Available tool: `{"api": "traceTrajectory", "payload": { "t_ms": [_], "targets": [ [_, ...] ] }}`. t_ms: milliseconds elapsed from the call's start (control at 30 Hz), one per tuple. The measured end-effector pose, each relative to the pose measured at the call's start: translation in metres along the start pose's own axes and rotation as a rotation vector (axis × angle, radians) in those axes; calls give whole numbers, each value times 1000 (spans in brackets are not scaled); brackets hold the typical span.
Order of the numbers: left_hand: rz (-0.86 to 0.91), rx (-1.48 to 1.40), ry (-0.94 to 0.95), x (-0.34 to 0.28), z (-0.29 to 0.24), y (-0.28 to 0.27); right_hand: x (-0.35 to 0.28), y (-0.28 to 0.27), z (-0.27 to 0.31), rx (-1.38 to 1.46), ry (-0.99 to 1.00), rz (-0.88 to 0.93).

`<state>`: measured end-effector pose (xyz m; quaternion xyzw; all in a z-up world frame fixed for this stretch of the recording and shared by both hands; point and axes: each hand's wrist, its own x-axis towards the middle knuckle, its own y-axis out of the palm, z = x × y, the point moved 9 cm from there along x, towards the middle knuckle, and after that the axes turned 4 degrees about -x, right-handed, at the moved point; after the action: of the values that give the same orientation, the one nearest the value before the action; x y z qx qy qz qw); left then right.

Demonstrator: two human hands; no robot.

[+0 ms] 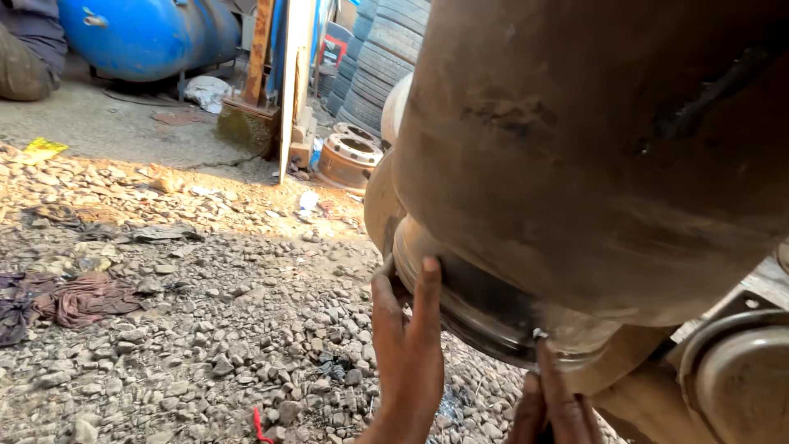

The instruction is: The person uses a small metal scraper to remove dirt and grime from the rim of a large cylindrical metal part. They repeatedly scrape and wipe the same area with their fingers, working around the circumference of the part.

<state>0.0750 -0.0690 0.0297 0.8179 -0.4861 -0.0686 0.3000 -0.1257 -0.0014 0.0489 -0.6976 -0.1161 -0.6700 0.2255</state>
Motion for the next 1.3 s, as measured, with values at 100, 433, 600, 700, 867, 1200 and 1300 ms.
{"api": "traceTrajectory", "payload": {
  "t_ms": [100, 433, 600, 700, 867, 1200, 1300],
  "targets": [
    [11, -41, 40, 0, -9, -5, -1, 10, -8, -22, 133, 53],
    [202, -110, 200, -15, -41, 14, 5, 5, 0, -46, 187, 48],
    [169, -121, 19, -12, -26, 17, 19, 0, 10, -45, 96, 19],
    [163, -51, 56, -11, -29, 16, 24, -3, 12, -31, 80, 9],
    [133, -57, 52, -12, -24, 15, 18, -2, -20, -31, 350, 136],
    [156, -167, 252, -26, -53, 17, 23, -23, 27, -134, 58, 77],
    [240, -311, 304, -26, -49, 26, 12, -21, 30, -127, 219, 192]
  ]
}}
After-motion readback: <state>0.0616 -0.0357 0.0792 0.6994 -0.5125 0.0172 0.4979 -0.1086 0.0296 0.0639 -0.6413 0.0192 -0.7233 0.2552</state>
